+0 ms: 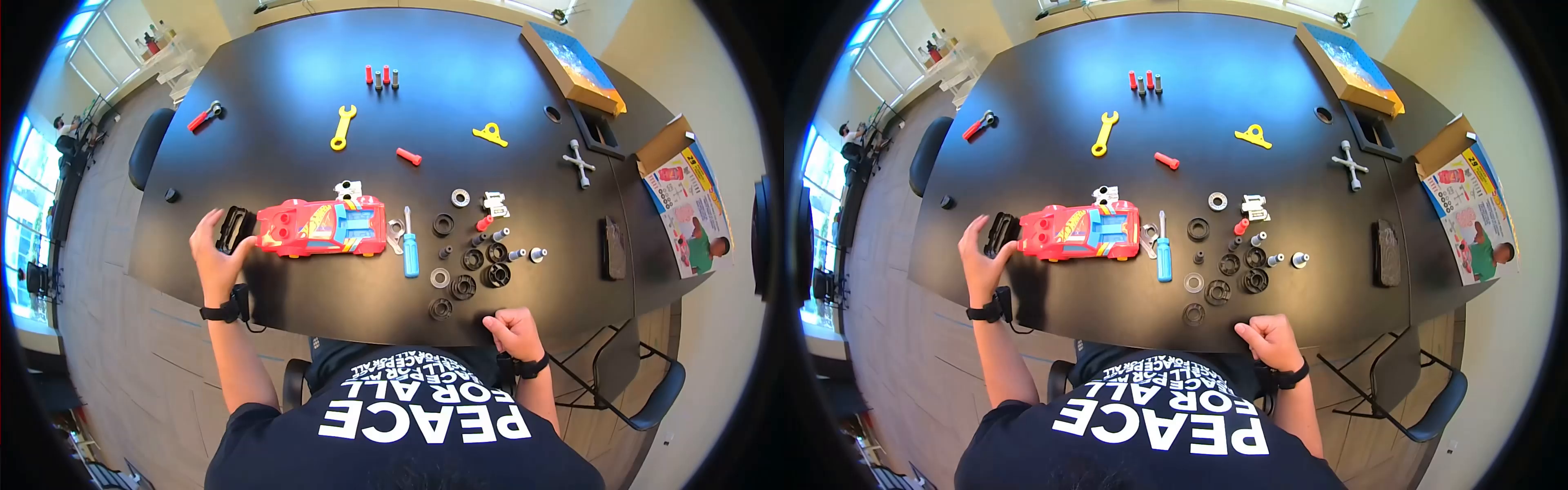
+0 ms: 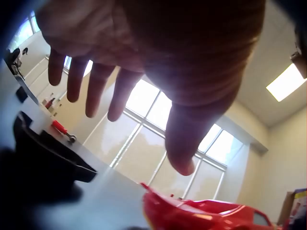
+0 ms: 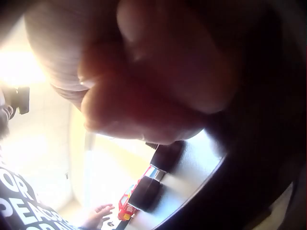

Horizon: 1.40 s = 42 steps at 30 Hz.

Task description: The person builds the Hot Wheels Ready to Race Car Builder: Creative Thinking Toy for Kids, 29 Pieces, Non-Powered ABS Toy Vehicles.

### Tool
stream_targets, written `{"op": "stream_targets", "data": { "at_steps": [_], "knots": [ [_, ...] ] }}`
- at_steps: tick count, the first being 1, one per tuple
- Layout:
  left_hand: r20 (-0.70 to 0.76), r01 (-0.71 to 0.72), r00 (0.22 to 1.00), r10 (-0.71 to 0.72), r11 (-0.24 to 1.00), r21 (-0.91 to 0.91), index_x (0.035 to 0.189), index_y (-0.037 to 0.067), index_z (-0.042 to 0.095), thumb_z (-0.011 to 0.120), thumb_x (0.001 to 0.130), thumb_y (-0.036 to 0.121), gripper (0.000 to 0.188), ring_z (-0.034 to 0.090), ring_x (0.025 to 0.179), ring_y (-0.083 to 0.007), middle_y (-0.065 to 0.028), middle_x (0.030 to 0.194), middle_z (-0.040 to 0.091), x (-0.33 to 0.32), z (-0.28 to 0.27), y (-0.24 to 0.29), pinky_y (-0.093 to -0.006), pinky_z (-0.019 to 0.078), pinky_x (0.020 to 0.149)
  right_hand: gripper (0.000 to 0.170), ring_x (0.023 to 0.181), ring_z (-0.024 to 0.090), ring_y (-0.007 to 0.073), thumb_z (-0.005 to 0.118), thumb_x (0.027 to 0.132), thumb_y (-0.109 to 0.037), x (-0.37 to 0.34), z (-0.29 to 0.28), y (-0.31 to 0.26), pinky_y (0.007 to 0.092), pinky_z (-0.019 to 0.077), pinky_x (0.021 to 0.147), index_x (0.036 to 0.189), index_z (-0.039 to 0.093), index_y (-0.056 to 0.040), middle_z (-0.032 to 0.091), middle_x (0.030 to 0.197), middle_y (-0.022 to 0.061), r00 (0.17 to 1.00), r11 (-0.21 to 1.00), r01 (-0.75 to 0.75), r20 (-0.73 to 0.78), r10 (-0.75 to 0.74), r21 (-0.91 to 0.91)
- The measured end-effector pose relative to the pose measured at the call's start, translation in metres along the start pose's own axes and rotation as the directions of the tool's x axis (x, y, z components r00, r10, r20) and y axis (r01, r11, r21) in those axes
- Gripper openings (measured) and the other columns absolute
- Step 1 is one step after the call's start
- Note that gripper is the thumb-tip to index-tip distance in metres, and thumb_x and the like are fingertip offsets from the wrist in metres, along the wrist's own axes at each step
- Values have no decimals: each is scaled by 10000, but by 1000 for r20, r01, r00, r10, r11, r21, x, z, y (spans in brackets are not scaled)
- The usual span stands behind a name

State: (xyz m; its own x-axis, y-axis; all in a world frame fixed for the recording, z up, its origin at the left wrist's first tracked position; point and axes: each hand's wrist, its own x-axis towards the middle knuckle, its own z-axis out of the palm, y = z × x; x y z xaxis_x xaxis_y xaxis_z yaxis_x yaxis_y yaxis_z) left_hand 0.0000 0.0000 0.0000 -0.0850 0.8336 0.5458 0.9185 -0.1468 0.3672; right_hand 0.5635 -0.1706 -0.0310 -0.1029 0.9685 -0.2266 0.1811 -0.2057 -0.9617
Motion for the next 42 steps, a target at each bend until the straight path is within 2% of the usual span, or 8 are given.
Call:
{"op": "stream_targets", "data": {
  "at_steps": [2, 4, 8, 24, 29, 35, 37, 42],
  "knots": [
    [180, -84, 974, 134, 962, -258, 1518, 65, 637, 1009, 758, 423, 918, 477, 1536, -372, -148, 1637, 578, 14, -5, 48, -489, 392, 1260, 586, 431, 502, 50, 774, 1072, -185, -1, 2, 1, 259, 334, 431, 591, 453, -92, 530, 515, -22, 1000, 1000, -5, -15, 5, -8],
    [280, -297, 889, 362, 922, -250, 1584, 84, 593, 1001, 753, 473, 1005, 454, 1564, -389, -162, 1685, 532, 24, -4, 80, -517, 352, 1283, 584, 430, 501, 50, 776, 1070, -188, 0, 3, -1, 259, 335, 431, 590, 458, -91, 536, 514, -19, 1000, 1000, -12, -25, 12, -24],
    [552, -359, 732, 399, 915, -185, 1650, 115, 527, 1006, 726, 402, 1080, 395, 1612, -409, -163, 1738, 470, 23, 12, 102, -530, 290, 1313, 561, 432, 506, 54, 789, 1061, -197, -2, 4, -2, 258, 344, 440, 600, 489, -85, 557, 517, -14, 999, 1000, -17, -39, 16, -24],
    [563, -132, 770, 299, 939, -318, 1590, 94, 574, 832, 751, -14, 885, 433, 1572, -412, -150, 1696, 520, -36, -30, 120, -520, 305, 1319, 245, 542, 467, 107, 850, 981, -136, 3, 13, -40, 293, 375, 540, 825, 707, -12, 608, 629, 10, 962, 904, 192, -110, -251, -383],
    [521, -160, 773, 363, 905, -393, 1523, 80, 617, 783, 738, 2, 806, 487, 1536, -415, -150, 1628, 589, -39, -24, 124, -568, 288, 1299, 65, 737, 664, 144, 807, 965, -43, 37, -25, -93, 295, 479, 577, 1017, 769, -41, 755, 932, 62, 758, 746, 280, -338, -558, -605],
    [513, -172, 745, 427, 866, -470, 1489, 90, 641, 781, 723, 43, 780, 504, 1511, -406, -141, 1594, 611, -44, -19, 134, -576, 300, 1285, 204, 1069, 718, 298, 726, 922, 17, 122, -72, -107, 437, 574, 907, 1107, 777, -51, 786, 1213, 81, 744, 372, 382, 43, -667, -846],
    [510, -165, 747, 426, 863, -478, 1487, 94, 645, 781, 727, 58, 773, 499, 1512, -407, -135, 1589, 618, -48, -18, 138, -583, 292, 1287, 291, 1203, 687, 300, 663, 930, 7, 144, -78, -97, 457, 577, 988, 1157, 816, -91, 767, 1362, 42, 892, 238, 277, 158, -423, -931],
    [504, -152, 769, 392, 879, -452, 1487, 104, 651, 777, 728, 70, 770, 496, 1512, -408, -136, 1591, 620, -59, -19, 146, -599, 271, 1302, 364, 1244, 667, 292, 646, 916, 14, 174, -75, -91, 457, 587, 1007, 1154, 859, -160, 749, 1424, -6, 933, 112, 281, 243, -266, -953]
  ]
}}
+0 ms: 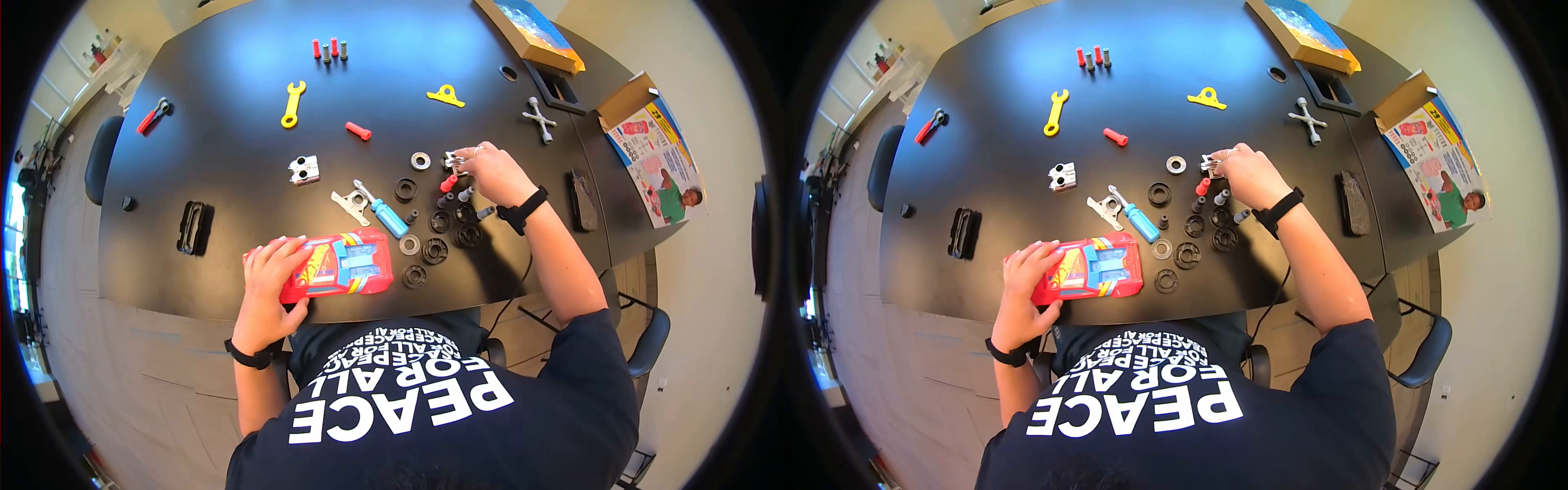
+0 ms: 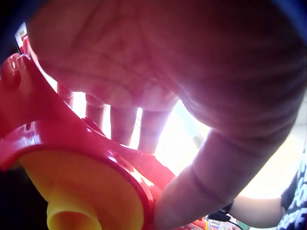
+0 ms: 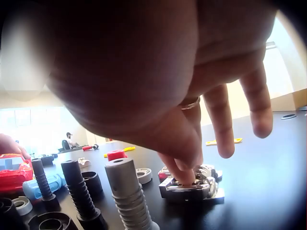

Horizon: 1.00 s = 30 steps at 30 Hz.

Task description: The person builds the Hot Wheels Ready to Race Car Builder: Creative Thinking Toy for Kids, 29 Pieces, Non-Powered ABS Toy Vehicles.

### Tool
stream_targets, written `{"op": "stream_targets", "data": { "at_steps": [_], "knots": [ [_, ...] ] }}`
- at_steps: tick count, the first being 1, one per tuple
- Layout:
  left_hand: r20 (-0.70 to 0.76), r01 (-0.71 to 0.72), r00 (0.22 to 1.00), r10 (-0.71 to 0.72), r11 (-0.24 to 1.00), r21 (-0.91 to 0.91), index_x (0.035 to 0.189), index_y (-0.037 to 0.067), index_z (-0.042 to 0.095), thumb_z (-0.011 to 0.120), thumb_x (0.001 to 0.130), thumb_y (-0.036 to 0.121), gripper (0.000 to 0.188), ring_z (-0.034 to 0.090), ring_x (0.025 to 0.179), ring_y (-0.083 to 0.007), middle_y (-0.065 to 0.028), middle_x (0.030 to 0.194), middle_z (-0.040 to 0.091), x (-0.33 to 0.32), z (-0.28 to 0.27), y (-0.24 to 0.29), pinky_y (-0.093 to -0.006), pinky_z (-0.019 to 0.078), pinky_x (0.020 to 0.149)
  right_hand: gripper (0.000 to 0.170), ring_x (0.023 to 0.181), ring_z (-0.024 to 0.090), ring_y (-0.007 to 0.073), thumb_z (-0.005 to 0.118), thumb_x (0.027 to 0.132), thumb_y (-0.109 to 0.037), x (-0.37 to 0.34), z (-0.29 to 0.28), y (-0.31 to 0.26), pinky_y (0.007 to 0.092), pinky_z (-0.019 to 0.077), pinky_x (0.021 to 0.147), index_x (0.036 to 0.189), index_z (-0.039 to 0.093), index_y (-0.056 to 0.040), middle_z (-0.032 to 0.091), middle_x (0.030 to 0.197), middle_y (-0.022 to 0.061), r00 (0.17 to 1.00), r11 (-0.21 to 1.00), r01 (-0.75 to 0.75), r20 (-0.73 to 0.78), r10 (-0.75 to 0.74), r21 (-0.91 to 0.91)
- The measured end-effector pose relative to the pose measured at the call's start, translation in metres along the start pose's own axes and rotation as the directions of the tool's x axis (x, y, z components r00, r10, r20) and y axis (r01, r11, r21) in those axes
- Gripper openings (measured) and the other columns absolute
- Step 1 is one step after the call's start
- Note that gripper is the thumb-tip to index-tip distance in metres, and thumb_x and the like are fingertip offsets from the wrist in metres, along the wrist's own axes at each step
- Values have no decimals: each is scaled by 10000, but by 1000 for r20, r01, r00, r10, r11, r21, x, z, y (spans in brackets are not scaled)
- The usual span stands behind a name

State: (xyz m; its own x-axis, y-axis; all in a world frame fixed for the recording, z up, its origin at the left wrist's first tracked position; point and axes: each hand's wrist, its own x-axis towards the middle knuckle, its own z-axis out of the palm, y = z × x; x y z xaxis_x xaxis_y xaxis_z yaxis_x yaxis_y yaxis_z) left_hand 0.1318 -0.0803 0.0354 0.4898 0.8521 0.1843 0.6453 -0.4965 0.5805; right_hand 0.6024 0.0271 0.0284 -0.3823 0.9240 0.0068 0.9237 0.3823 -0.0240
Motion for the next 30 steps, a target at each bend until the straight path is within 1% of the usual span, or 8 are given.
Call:
{"op": "stream_targets", "data": {
  "at_steps": [2, 7, 13, 18, 20, 22, 25, 30],
  "knots": [
    [-10, -5, 1000, 5, 1000, 4, 1487, 108, 653, 774, 727, 71, 771, 499, 1509, -407, -133, 1595, 618, -2, 4, 0, -599, 264, 1307, 321, 1231, 678, 321, 664, 895, 27, 3, -7, -5, 466, 585, 1032, 1121, 857, -94, 774, 1365, 40, 999, 998, -36, 40, 35, 42],
    [-14, -21, 1000, 22, 1000, 11, 1479, 95, 652, 753, 710, 79, 776, 483, 1528, -403, -133, 1601, 614, -3, 8, -1, -597, 239, 1309, 319, 1211, 681, 333, 657, 903, 44, -1, -10, -3, 454, 580, 1027, 1115, 856, -87, 770, 1325, 70, 998, 999, 16, 52, -19, 40],
    [-25, -37, 999, 37, 999, 6, 1459, 96, 678, 762, 716, 75, 749, 516, 1488, -398, -128, 1577, 634, 1, 8, 0, -595, 264, 1308, 247, 1181, 687, 365, 691, 930, 31, -5, -12, 11, 451, 569, 1019, 1108, 847, -40, 759, 1286, 128, 1000, 973, 0, 28, -6, 231],
    [-27, -47, 999, 47, 999, 14, 1461, 106, 680, 758, 721, 84, 744, 518, 1487, -392, -125, 1579, 632, 2, 9, 1, -592, 266, 1306, 213, 1181, 693, 377, 708, 934, 42, -12, -38, 6, 440, 568, 1024, 1092, 837, -17, 749, 1273, 141, 993, 951, 47, -114, -12, 306],
    [-32, -43, 999, 43, 999, 17, 1460, 108, 681, 757, 723, 84, 742, 517, 1488, -390, -124, 1580, 631, 2, 10, 0, -591, 266, 1306, 231, 1180, 696, 363, 705, 929, 71, -17, -62, -17, 423, 570, 1021, 1108, 825, -14, 747, 1275, 135, 990, 936, 79, -134, -34, 342],
    [-31, -38, 999, 38, 999, 21, 1460, 109, 682, 756, 724, 84, 740, 516, 1490, -388, -123, 1582, 629, 1, 12, -1, -591, 267, 1305, 257, 1164, 701, 337, 697, 930, 100, -25, -79, -55, 416, 566, 1010, 1131, 809, -14, 746, 1277, 125, 953, 837, 252, -276, -127, 485],
    [-34, -52, 998, 53, 998, 26, 1457, 88, 669, 725, 712, 75, 747, 501, 1511, -397, -136, 1581, 632, 2, 14, -2, -598, 248, 1306, 290, 1186, 692, 319, 725, 917, 110, -38, -72, -119, 412, 554, 1000, 1155, 805, -35, 737, 1304, 115, 958, 706, 274, -247, -142, 653],
    [-24, -46, 999, 47, 999, 15, 1463, 92, 668, 729, 714, 76, 752, 495, 1518, -397, -132, 1584, 631, 5, 13, 2, -596, 244, 1308, 209, 1261, 658, 330, 775, 939, -35, -40, -26, -171, 464, 539, 1036, 1145, 807, -57, 724, 1335, 110, 933, 733, 360, -214, -290, 578]
  ]
}}
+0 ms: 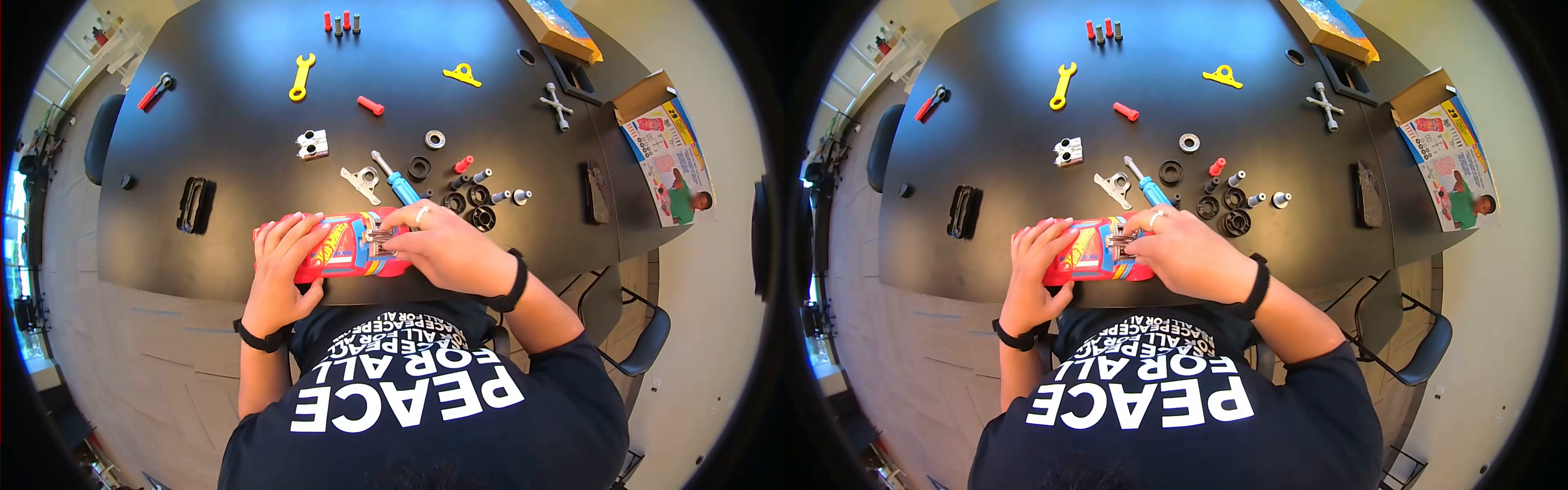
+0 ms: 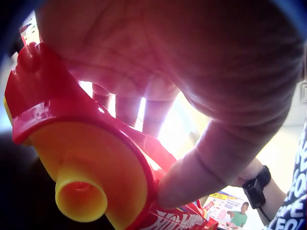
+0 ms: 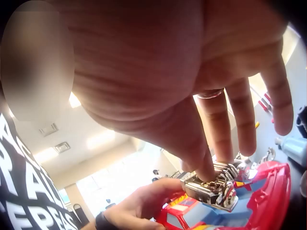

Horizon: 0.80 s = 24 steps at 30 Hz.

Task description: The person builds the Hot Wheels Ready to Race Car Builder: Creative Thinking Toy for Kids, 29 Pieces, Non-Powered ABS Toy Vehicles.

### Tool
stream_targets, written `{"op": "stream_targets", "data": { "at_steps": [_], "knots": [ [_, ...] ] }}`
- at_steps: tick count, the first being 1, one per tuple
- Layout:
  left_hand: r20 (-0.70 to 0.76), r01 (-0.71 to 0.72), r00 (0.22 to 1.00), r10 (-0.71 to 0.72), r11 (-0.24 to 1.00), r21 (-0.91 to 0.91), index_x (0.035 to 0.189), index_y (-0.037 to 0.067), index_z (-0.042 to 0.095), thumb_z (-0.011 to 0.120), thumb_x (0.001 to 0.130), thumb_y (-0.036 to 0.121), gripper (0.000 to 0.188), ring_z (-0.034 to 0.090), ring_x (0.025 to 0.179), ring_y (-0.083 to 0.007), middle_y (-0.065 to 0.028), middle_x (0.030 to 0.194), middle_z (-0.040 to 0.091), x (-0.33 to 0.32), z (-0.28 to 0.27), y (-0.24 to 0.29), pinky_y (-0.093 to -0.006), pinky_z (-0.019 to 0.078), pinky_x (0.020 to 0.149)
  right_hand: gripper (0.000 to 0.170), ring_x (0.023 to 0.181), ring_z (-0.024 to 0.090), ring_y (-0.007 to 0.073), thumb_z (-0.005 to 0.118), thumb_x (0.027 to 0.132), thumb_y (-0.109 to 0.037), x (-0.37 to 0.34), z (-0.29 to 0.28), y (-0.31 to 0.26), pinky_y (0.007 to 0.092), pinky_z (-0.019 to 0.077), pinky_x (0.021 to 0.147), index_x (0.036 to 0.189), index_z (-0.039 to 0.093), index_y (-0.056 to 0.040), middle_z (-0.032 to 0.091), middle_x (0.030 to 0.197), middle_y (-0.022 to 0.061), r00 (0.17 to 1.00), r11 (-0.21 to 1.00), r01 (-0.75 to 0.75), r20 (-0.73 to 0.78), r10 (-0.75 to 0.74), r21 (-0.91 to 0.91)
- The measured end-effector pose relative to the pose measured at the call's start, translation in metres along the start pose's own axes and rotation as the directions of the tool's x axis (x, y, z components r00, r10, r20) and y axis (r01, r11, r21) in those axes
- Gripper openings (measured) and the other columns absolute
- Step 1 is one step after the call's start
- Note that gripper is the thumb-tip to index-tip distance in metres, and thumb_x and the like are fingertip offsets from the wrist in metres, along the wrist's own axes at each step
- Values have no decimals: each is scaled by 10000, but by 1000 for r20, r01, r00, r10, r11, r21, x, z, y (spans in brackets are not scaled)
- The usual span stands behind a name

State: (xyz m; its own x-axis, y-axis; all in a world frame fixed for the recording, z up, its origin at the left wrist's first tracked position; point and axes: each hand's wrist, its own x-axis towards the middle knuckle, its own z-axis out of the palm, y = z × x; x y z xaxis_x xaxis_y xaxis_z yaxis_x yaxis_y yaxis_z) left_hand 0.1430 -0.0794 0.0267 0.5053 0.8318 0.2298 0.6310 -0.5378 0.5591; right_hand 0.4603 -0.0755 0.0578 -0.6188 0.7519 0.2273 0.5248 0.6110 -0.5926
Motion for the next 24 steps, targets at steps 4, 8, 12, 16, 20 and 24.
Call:
{"op": "stream_targets", "data": {
  "at_steps": [4, 8, 12, 16, 20, 24],
  "knots": [
    [-1, 1, 1000, -1, 1000, 5, 1463, 93, 668, 729, 716, 78, 750, 495, 1519, -396, -131, 1587, 630, 0, 0, 1, -595, 240, 1310, 267, 1320, 603, 308, 780, 954, -181, -3, 23, -13, 478, 512, 1014, 1200, 784, -78, 698, 1375, 96, 989, 969, -33, 129, 66, -245],
    [-13, 1, 1000, -1, 1000, 16, 1458, 92, 671, 731, 717, 84, 744, 495, 1521, -391, -129, 1591, 629, 0, 2, 1, -594, 238, 1312, 311, 1314, 586, 317, 788, 963, -228, -3, 26, -19, 491, 486, 1038, 1248, 770, -102, 689, 1417, 88, 982, 941, -49, 156, 107, -336],
    [-11, 8, 1000, -7, 1000, 27, 1457, 88, 671, 735, 717, 89, 742, 493, 1525, -390, -130, 1598, 625, 0, 3, 2, -595, 236, 1313, 336, 1351, 574, 331, 808, 952, -236, -12, 26, -16, 520, 471, 1089, 1259, 765, -107, 679, 1452, 98, 990, 966, -62, 104, 90, -252],
    [-5, 12, 1000, -12, 999, 31, 1458, 83, 670, 737, 720, 89, 741, 490, 1528, -390, -135, 1605, 619, 0, 2, 3, -596, 232, 1316, 431, 1365, 583, 384, 858, 907, -163, -33, 18, -9, 536, 467, 1151, 1318, 747, -96, 660, 1474, 117, 995, 992, -100, -12, 99, -78],
    [0, 9, 1000, -9, 999, 41, 1474, 111, 675, 764, 733, 85, 747, 502, 1510, -392, -118, 1611, 611, 1, 1, 3, -590, 261, 1313, 349, 1269, 644, 385, 852, 910, -96, -58, 5, -2, 476, 522, 1099, 1242, 766, -34, 716, 1369, 145, 921, 962, -271, -283, 267, 28],
    [5, -2, 1000, 2, 999, 38, 1463, 93, 674, 767, 736, 83, 733, 501, 1511, -392, -119, 1607, 614, 4, 3, 3, -592, 265, 1312, 316, 1206, 678, 372, 847, 907, -58, -81, -1, 7, 442, 557, 1028, 1210, 769, -14, 728, 1299, 147, 838, 921, -386, -397, 375, 54]
  ]
}}
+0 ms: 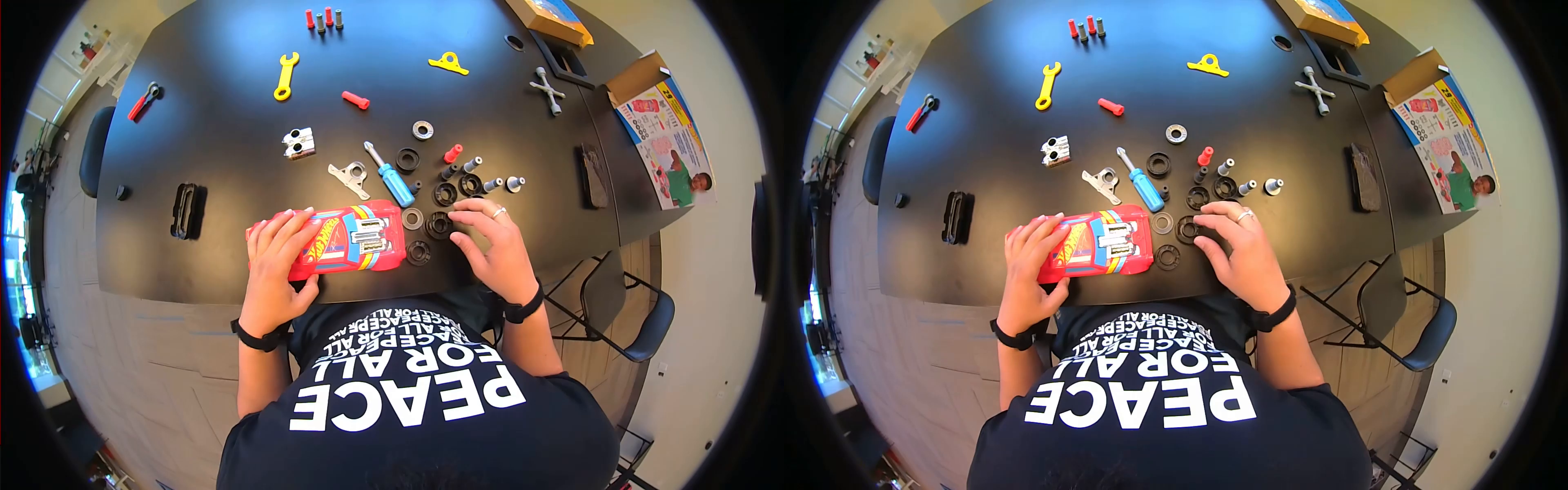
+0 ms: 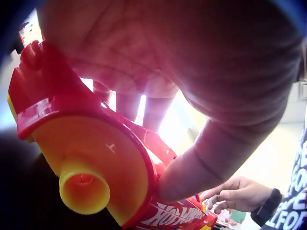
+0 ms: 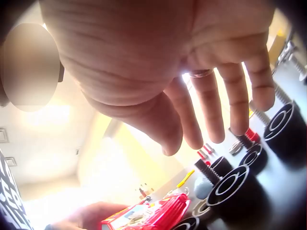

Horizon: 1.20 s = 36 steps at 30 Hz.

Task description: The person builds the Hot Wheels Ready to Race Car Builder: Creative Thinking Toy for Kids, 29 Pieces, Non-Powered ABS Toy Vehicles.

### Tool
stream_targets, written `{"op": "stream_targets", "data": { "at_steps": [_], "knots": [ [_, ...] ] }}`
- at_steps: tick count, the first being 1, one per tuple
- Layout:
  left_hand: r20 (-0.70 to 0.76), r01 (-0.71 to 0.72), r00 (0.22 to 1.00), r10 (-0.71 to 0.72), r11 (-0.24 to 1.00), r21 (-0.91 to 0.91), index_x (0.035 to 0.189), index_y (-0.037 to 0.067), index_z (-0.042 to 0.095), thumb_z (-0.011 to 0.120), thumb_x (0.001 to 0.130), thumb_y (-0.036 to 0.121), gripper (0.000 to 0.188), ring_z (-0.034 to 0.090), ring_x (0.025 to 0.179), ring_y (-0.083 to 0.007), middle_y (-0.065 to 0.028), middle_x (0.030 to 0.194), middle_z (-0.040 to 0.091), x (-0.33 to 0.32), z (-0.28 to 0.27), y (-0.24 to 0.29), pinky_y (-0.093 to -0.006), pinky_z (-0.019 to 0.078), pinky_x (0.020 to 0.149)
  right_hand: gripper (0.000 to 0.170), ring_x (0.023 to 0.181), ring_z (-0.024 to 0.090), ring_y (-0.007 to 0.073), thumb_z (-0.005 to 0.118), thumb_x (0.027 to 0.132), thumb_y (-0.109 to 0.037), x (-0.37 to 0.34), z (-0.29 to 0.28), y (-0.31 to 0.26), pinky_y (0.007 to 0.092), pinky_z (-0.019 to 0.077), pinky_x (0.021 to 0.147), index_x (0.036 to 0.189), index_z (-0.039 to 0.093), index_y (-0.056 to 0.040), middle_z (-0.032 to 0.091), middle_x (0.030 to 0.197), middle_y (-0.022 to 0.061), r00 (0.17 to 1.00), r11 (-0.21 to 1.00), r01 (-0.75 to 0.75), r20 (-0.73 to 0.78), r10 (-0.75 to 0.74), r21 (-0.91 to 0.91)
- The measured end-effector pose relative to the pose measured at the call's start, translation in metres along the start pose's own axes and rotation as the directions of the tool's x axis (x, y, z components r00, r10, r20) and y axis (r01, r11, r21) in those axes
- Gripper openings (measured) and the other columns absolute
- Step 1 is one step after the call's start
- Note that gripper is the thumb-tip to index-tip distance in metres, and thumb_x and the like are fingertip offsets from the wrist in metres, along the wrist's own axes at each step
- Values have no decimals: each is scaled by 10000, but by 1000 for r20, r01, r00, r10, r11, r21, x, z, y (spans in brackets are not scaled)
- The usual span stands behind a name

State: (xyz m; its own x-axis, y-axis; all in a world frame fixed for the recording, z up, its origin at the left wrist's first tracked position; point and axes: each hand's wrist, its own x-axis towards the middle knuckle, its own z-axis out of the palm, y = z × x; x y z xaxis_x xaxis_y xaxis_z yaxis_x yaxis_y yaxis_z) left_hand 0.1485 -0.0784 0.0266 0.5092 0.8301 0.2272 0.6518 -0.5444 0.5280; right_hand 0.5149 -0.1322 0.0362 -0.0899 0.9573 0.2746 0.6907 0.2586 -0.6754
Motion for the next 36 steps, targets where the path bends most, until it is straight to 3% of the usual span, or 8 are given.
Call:
{"op": "stream_targets", "data": {
  "at_steps": [4, 6, 13, 21, 23, 26, 32, 36],
  "knots": [
    [10, -15, 1000, 15, 1000, 4, 1461, 86, 673, 768, 737, 83, 730, 502, 1510, -391, -119, 1603, 617, 5, 2, 2, -591, 267, 1312, 374, 1121, 704, 336, 850, 884, -17, -7, -2, 7, 415, 573, 979, 1245, 751, -19, 729, 1302, 124, 999, 998, -18, -31, 16, -60],
    [7, -19, 1000, 19, 1000, 8, 1465, 88, 670, 770, 737, 82, 735, 500, 1512, -390, -118, 1602, 617, 6, 3, 2, -591, 267, 1312, 448, 1096, 712, 323, 853, 874, -15, -5, 2, 0, 399, 585, 941, 1303, 729, -46, 721, 1330, 104, 968, 969, -243, 78, 239, 42],
    [16, -12, 1000, 12, 1000, 27, 1502, 95, 650, 792, 742, 88, 774, 483, 1530, -391, -129, 1638, 585, 4, 2, 5, -588, 260, 1313, 594, 1190, 702, 356, 844, 858, -6, -6, 30, 15, 438, 604, 971, 1417, 663, -88, 672, 1425, 99, 982, 990, -128, 133, 136, -67],
    [93, 57, 994, -60, 998, 34, 1627, 136, 556, 1011, 521, 88, 1198, 396, 1610, -398, -131, 1773, 422, -5, -28, -14, -560, 281, 1321, 616, 993, 725, 196, 812, 919, 23, -7, 19, 6, 320, 622, 848, 1499, 620, -50, 647, 1323, 122, 974, 964, -222, 85, 211, 149],
    [130, 97, 987, -98, 995, 12, 1635, 144, 550, 1009, 503, 68, 1225, 393, 1613, -397, -133, 1772, 423, -10, -30, -30, -549, 291, 1319, 615, 1058, 731, 211, 761, 964, 46, -10, 20, 7, 317, 640, 806, 1548, 584, -27, 598, 1340, 111, 938, 726, -332, 128, 323, 602],
    [164, 110, 980, -110, 994, 8, 1644, 110, 531, 974, 497, 1, 1235, 404, 1608, -404, -157, 1759, 440, -12, -29, -43, -496, 370, 1306, 627, 1099, 731, 251, 717, 991, 54, -13, 17, 7, 321, 657, 787, 1586, 529, 4, 562, 1388, 121, 938, 457, -302, 173, 301, 836],
    [65, 82, 995, -70, 977, -199, 1535, 89, 651, 970, 625, 65, 964, 592, 1417, -398, -181, 1554, 605, -21, -19, -53, -482, 484, 1189, 608, 1210, 711, 295, 719, 980, 31, -14, 16, 3, 374, 667, 845, 1554, 518, 13, 611, 1401, 169, 942, 33, -277, 265, 207, 960],
    [-4, -6, 1000, 5, 952, -307, 1447, 50, 731, 1031, 672, 267, 859, 638, 1342, -413, -242, 1460, 637, -27, -21, -46, -482, 496, 1155, 582, 1245, 692, 281, 779, 952, -10, -6, 34, 9, 404, 636, 934, 1493, 563, 5, 650, 1397, 175, 987, 162, -159, 162, -8, 974]
  ]
}}
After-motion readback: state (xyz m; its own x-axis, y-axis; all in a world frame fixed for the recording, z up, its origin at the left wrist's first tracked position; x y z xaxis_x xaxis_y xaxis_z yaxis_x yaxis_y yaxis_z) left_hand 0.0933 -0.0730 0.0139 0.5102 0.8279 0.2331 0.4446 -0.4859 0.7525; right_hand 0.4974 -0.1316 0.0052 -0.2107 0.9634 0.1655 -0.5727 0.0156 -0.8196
